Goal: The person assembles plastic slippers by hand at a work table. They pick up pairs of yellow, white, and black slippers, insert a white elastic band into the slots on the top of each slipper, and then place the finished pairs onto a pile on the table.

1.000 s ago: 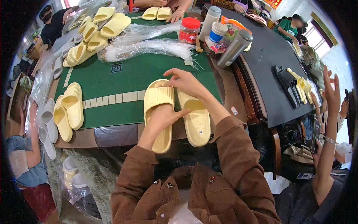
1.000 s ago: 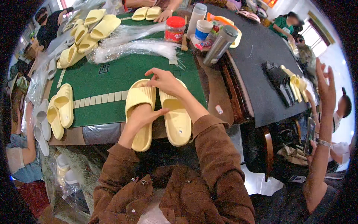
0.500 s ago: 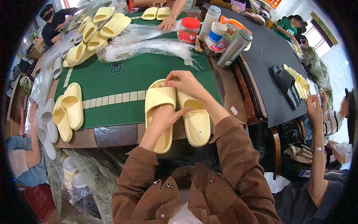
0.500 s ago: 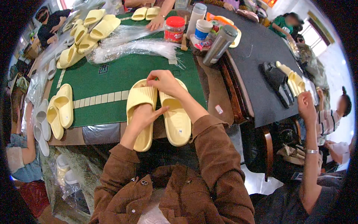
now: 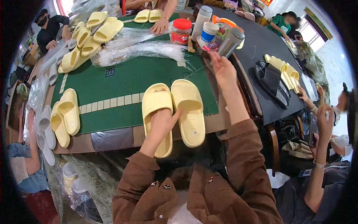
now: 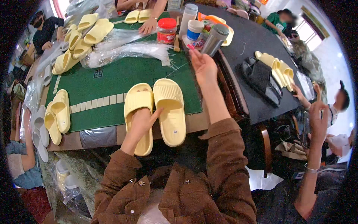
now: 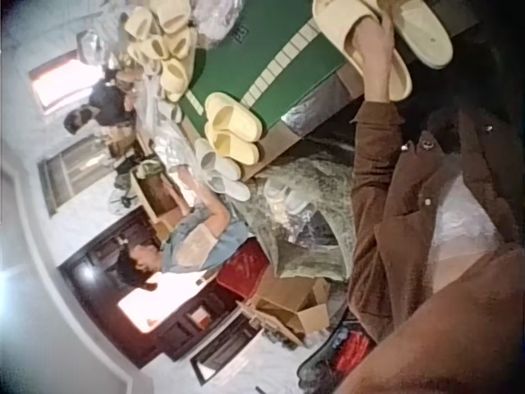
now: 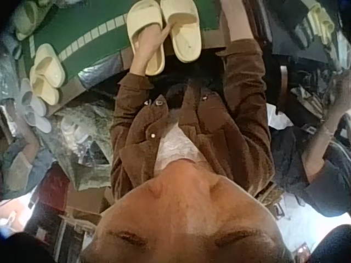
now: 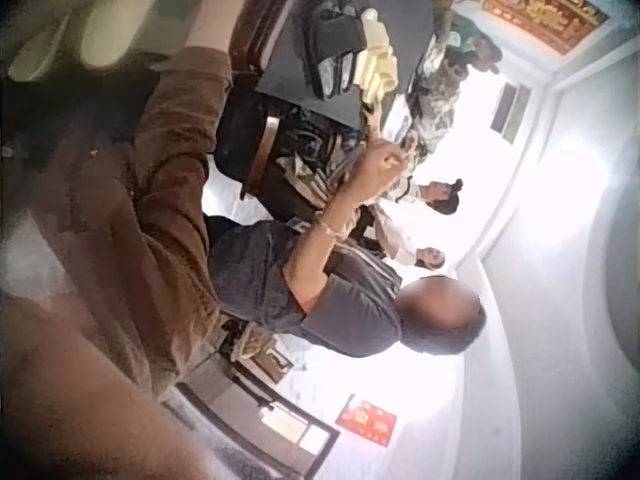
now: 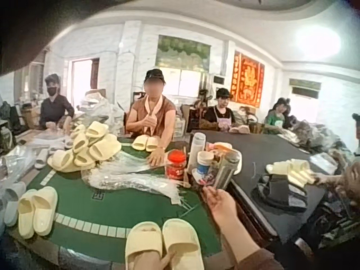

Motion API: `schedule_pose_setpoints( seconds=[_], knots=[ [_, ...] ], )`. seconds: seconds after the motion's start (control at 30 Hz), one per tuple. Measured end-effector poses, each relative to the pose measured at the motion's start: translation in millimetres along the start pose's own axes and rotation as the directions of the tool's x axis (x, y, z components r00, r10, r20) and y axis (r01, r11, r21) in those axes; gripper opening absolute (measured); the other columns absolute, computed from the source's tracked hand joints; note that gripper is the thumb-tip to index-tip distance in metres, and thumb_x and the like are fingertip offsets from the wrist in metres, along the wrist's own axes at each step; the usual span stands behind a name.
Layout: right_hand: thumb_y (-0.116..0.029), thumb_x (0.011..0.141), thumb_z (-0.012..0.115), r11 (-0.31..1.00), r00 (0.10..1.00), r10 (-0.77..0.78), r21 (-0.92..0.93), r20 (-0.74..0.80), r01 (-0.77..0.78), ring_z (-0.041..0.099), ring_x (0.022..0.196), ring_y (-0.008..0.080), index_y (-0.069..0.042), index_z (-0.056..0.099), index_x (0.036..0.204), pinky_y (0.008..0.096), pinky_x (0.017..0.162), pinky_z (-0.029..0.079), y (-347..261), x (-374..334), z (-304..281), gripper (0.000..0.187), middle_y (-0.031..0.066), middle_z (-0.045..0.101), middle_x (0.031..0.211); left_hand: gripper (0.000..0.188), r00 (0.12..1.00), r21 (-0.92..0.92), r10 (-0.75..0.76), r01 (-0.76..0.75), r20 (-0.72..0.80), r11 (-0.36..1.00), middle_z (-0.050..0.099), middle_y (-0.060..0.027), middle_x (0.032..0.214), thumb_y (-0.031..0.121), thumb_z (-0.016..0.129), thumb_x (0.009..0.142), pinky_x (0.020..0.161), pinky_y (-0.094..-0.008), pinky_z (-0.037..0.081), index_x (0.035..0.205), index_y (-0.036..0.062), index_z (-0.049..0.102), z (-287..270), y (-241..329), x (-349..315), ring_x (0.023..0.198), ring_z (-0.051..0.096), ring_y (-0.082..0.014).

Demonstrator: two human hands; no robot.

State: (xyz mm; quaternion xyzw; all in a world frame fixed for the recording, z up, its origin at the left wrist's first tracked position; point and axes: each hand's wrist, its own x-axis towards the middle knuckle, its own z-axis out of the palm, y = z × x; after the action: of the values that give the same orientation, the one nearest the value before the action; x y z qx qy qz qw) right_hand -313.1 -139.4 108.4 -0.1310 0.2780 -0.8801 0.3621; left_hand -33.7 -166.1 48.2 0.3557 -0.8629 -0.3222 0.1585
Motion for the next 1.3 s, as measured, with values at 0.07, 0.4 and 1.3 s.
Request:
schedule_pose_setpoints(
  seconds=[0.07, 0.4, 1.3],
  knots=[
    [-0.003, 0.092, 0.047, 0.992, 0.998, 0.052, 0.111, 0.037, -0.056, 0.064, 0.100, 0.0311, 0.008, 0.049, 0.097, 0.0345, 0.083, 0.057, -31.1, 5.2, -13.3, 0.013, 0.0243, 0.061, 0.106, 0.064, 1.000, 0.024, -0.007, 0.007, 0.008, 1.000, 0.064, -0.0248, 0.074, 0.053, 0.053, 0.090, 0.064, -0.0462, 0.051, 0.085, -0.0093, 0.064, -6.5, 5.9, -1.8, 0.070, 0.064, -0.0396],
    [-0.010, 0.098, 0.047, -0.175, 0.188, -0.882, -0.673, 0.431, 0.719, 0.049, 0.074, 0.0099, -0.003, 0.051, 0.098, 0.0245, 0.069, 0.041, -202.4, -113.4, 27.5, 0.008, 0.0036, 0.054, 0.083, 0.067, 0.998, 0.144, 0.003, -0.012, 0.059, 0.989, 0.059, -0.0218, 0.059, 0.056, 0.053, 0.089, 0.055, -0.0442, 0.049, 0.069, -0.0075, 0.063, -7.9, 13.3, -5.5, 0.054, 0.060, -0.0370],
    [-0.029, 0.076, 0.066, -0.586, 0.963, -0.235, -0.809, 0.133, -0.032, 0.061, 0.091, 0.0460, 0.012, 0.060, 0.083, 0.0471, 0.077, 0.047, -214.8, -66.8, -97.6, 0.042, 0.0338, 0.061, 0.089, 0.035, 0.941, 0.488, 0.209, -0.055, -0.267, 0.871, 0.064, -0.0215, 0.082, 0.031, 0.070, 0.079, 0.075, -0.0434, 0.047, 0.078, -0.0040, 0.067, -50.9, -29.1, -22.6, 0.082, 0.061, -0.0357]
  ],
)
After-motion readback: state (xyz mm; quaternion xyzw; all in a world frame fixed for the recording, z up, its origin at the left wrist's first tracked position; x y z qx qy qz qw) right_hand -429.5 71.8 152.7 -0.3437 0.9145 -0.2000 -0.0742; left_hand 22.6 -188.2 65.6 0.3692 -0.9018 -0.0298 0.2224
